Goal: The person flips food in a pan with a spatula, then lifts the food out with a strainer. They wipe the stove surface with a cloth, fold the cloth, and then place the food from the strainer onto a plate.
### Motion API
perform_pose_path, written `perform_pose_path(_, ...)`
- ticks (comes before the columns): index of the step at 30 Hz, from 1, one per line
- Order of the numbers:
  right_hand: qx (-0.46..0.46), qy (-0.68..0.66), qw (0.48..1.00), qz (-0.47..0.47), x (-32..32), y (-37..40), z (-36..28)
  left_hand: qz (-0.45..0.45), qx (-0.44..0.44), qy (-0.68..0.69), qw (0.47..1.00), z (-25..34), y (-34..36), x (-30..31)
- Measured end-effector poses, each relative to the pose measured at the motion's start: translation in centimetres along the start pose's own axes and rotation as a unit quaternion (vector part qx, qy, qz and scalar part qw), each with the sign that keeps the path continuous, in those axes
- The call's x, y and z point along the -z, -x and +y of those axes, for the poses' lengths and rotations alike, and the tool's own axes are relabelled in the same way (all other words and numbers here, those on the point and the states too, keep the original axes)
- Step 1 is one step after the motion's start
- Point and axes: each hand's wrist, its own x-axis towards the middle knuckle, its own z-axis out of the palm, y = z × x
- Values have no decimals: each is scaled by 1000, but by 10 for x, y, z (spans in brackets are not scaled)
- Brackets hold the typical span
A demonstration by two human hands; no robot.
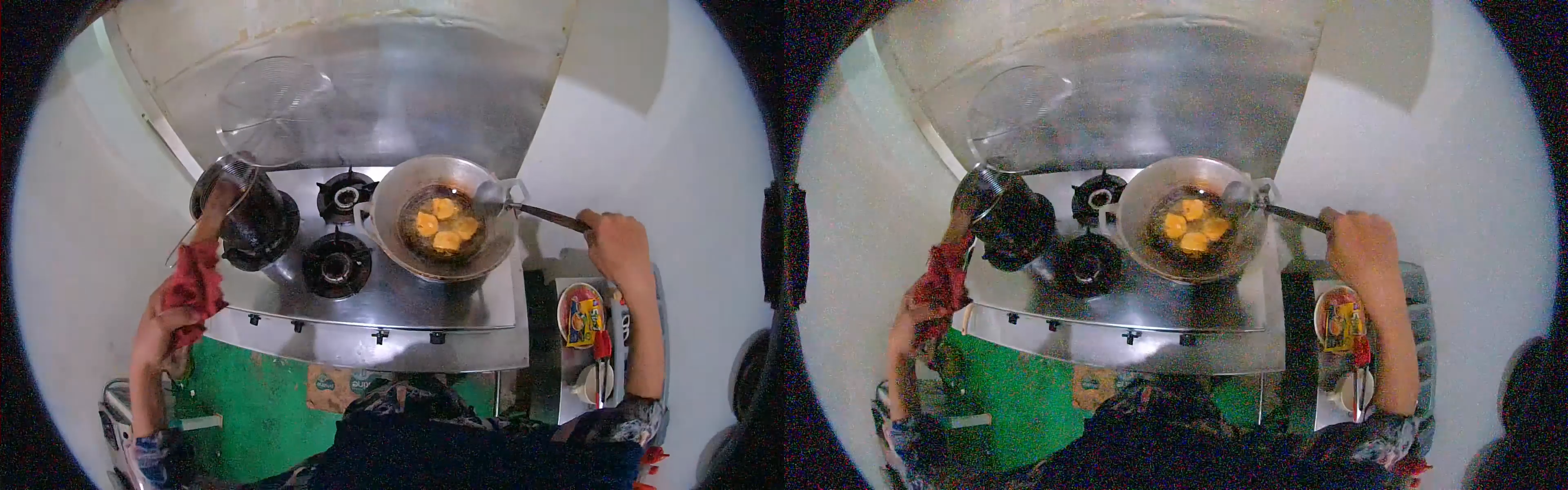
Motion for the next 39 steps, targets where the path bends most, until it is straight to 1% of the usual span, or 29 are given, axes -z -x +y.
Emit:
perform_pose_path(1, 14, 20, 1000, -6, 5, -4, 0, -34, -21, 2, 999, -2, -6, -14)
perform_pose_path(2, 12, 21, 1000, -5, 12, -6, -1, -36, -23, 3, 999, -4, -10, -24)
perform_pose_path(4, 80, 75, 994, -7, 26, -14, -5, -54, 23, -56, 997, -5, -16, -42)
perform_pose_path(5, 77, 74, 994, -7, 30, -18, -7, -55, 21, -57, 997, -2, -20, -54)
perform_pose_path(7, 126, 98, 987, -4, 38, -28, -11, -146, 30, -91, 985, 4, -28, -75)
perform_pose_path(8, 123, 98, 987, -3, 42, -34, -14, -147, 27, -92, 984, -1, -35, -80)
perform_pose_path(10, 153, 88, 982, -62, 46, -48, -18, -163, -58, -216, 961, -19, -53, -92)
perform_pose_path(11, 152, 88, 983, -62, 46, -54, -19, -142, -108, -260, 949, -24, -57, -99)
perform_pose_path(12, 174, 82, 979, -60, 44, -60, -20, -142, -109, -260, 949, -26, -59, -105)
perform_pose_path(13, 197, 77, 976, -58, 46, -65, -23, -129, -158, -341, 918, -26, -61, -111)
perform_pose_path(14, 197, 76, 976, -58, 51, -70, -26, -115, -206, -418, 877, -26, -63, -116)
perform_pose_path(15, 189, 49, 975, -107, 59, -74, -30, -116, -206, -419, 877, -24, -63, -122)
perform_pose_path(16, 180, 21, 971, -155, 65, -78, -34, -114, -199, -454, 861, -22, -63, -127)
perform_pose_path(17, 187, 7, 972, -144, 64, -83, -35, -111, -191, -488, 844, -22, -64, -131)
perform_pose_path(18, 186, 5, 972, -145, 63, -90, -38, -112, -192, -490, 843, -25, -68, -132)
perform_pose_path(20, 129, -1, 956, -263, 58, -107, -43, -105, -219, -521, 818, -36, -77, -134)
perform_pose_path(21, 129, -1, 956, -263, 53, -113, -46, -105, -219, -522, 818, -35, -76, -135)
perform_pose_path(23, 159, -10, 933, -323, 39, -124, -51, -103, -199, -559, 798, -32, -74, -140)
perform_pose_path(24, 160, -9, 933, -322, 31, -123, -51, -102, -199, -559, 799, -32, -74, -142)
perform_pose_path(26, 159, -120, 950, -242, 16, -116, -49, -101, -174, -581, 788, -33, -73, -143)
perform_pose_path(27, 160, -119, 950, -242, 12, -117, -48, -102, -173, -581, 789, -34, -73, -142)
perform_pose_path(29, 217, -160, 944, -192, 4, -118, -47, -130, -193, -573, 786, -38, -73, -139)
perform_pose_path(30, 217, -160, 943, -193, 2, -118, -48, -130, -192, -573, 786, -41, -74, -138)
perform_pose_path(32, 230, -154, 949, -153, 0, -121, -51, -165, -198, -528, 809, -46, -79, -137)
perform_pose_path(36, 254, -121, 946, -161, 5, -131, -57, -177, -179, -515, 819, -43, -79, -135)
perform_pose_path(38, 231, -150, 948, -157, 10, -136, -62, -218, -145, -441, 858, -36, -79, -135)
perform_pose_path(39, 231, -151, 948, -157, 20, -139, -70, -218, -144, -442, 858, -31, -77, -136)
